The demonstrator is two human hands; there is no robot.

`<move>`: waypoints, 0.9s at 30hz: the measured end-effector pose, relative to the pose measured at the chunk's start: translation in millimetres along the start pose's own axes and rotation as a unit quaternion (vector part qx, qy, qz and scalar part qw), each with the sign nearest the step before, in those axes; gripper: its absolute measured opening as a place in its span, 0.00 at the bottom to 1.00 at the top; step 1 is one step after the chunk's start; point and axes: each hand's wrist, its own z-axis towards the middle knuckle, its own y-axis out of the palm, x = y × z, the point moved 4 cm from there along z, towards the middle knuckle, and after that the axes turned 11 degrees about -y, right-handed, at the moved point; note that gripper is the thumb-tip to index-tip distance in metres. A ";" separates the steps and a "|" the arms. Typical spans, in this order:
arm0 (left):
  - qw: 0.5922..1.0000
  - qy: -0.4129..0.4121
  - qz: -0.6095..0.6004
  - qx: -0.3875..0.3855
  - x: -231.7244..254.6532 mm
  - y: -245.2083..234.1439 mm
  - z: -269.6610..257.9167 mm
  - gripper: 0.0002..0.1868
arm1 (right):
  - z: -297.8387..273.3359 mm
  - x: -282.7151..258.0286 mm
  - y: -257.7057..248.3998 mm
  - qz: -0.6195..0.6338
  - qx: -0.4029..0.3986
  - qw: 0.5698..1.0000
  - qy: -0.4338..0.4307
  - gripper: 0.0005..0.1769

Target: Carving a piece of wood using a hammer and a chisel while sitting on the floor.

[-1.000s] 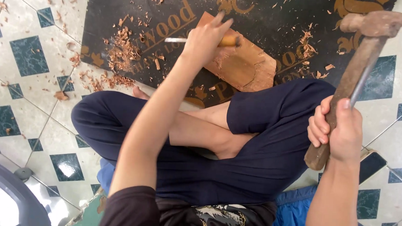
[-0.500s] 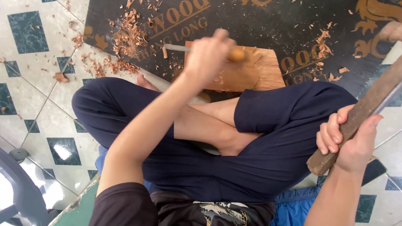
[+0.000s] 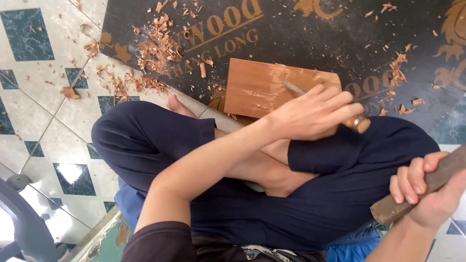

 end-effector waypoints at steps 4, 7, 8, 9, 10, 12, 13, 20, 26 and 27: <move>0.989 -0.029 -0.096 0.106 -0.3 -15.9 7.5 0.16 | 3.4 2.2 -0.6 -0.034 -0.010 0.999 -0.006 0.25; 0.968 -0.063 -0.155 0.188 -5.5 -20.7 10.9 0.17 | 4.8 2.3 2.1 -0.061 -0.004 0.998 -0.008 0.26; 0.960 -0.081 -0.172 0.207 -7.8 -21.2 10.8 0.19 | 4.0 1.8 3.2 -0.073 0.009 0.997 -0.008 0.26; 0.959 -0.083 -0.175 0.208 -8.7 -20.2 9.5 0.19 | 3.0 2.5 4.5 -0.076 0.009 0.997 -0.007 0.26; 0.957 -0.056 -0.187 0.213 -7.3 -20.0 8.2 0.18 | 1.9 2.4 5.2 -0.083 0.013 0.996 -0.010 0.26; 0.955 -0.028 -0.199 0.218 -8.1 -21.8 6.5 0.17 | -0.3 2.1 12.2 -0.090 0.017 0.996 -0.013 0.26; 0.953 -0.026 -0.214 0.214 -8.6 -21.7 5.2 0.17 | -3.2 1.2 15.1 -0.112 0.032 0.993 -0.016 0.27; 0.951 0.009 -0.246 0.185 -10.6 -13.7 -3.5 0.18 | -55.8 17.1 64.7 0.106 -0.043 0.993 0.002 0.17; 0.948 0.004 -0.257 0.185 -11.4 -17.8 -4.2 0.19 | -114.2 43.8 101.9 0.165 0.023 0.985 0.045 0.09; 0.948 0.008 -0.257 0.186 -11.2 -19.9 -5.0 0.19 | -119.5 44.2 105.0 0.164 0.023 0.985 0.041 0.09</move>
